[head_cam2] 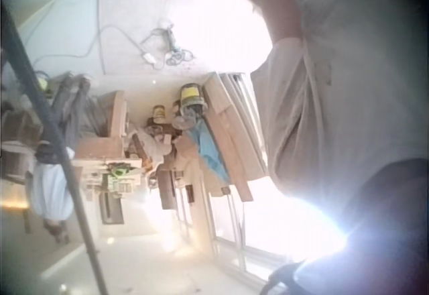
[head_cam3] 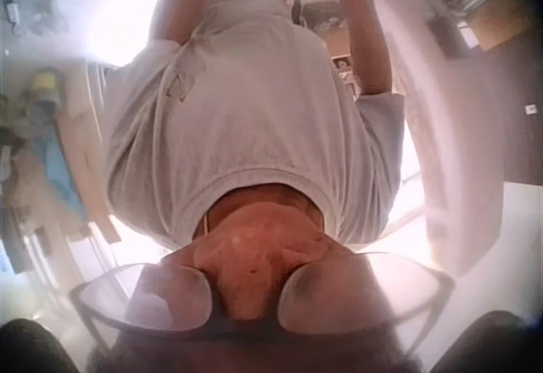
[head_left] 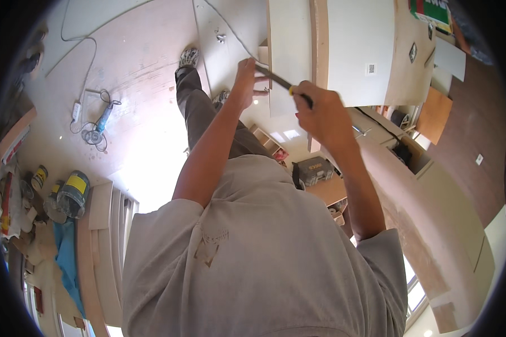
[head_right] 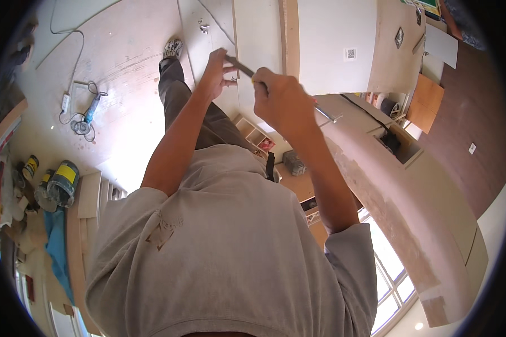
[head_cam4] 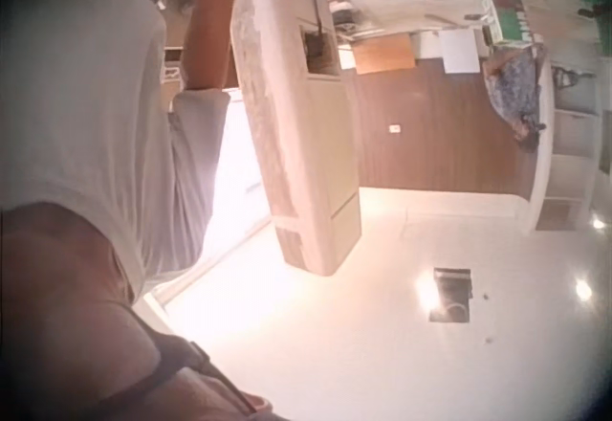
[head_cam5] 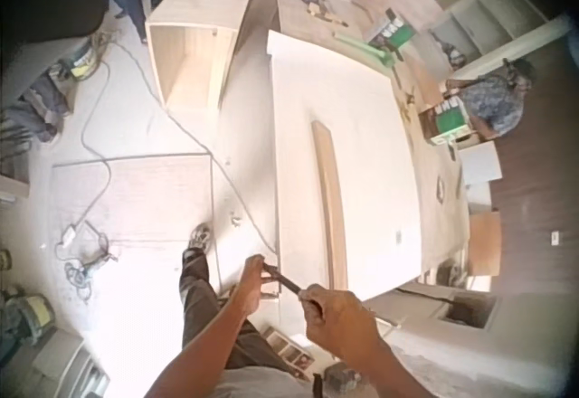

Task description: Filing and clamping a wood strip to a panel for construction/renovation.

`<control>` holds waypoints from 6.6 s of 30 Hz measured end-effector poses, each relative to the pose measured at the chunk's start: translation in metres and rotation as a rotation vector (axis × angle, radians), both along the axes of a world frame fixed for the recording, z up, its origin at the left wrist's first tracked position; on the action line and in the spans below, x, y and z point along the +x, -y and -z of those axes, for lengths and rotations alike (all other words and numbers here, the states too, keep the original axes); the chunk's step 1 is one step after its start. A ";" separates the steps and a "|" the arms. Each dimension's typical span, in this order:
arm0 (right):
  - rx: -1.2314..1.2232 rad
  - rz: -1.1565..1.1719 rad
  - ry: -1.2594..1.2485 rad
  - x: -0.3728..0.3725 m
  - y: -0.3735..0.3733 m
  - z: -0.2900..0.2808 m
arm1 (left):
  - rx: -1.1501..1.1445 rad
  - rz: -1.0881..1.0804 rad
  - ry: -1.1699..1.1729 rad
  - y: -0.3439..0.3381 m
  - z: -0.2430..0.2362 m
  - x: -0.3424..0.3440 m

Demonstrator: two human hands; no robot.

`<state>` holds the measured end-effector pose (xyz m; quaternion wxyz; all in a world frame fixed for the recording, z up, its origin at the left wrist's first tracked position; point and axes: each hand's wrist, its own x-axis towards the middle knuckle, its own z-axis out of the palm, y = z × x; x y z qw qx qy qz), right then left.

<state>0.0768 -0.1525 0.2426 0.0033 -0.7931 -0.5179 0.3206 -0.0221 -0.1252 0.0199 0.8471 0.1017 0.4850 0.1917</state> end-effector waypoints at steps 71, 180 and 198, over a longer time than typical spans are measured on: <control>-0.274 -0.154 0.075 -0.018 -0.008 0.017 | 0.215 0.090 0.013 -0.014 0.031 -0.002; -0.423 -0.111 0.115 -0.012 -0.028 0.034 | -0.069 0.403 -0.081 0.034 0.045 -0.023; -0.284 -0.150 0.224 -0.022 -0.023 -0.012 | 0.195 0.154 -0.001 0.029 0.021 -0.020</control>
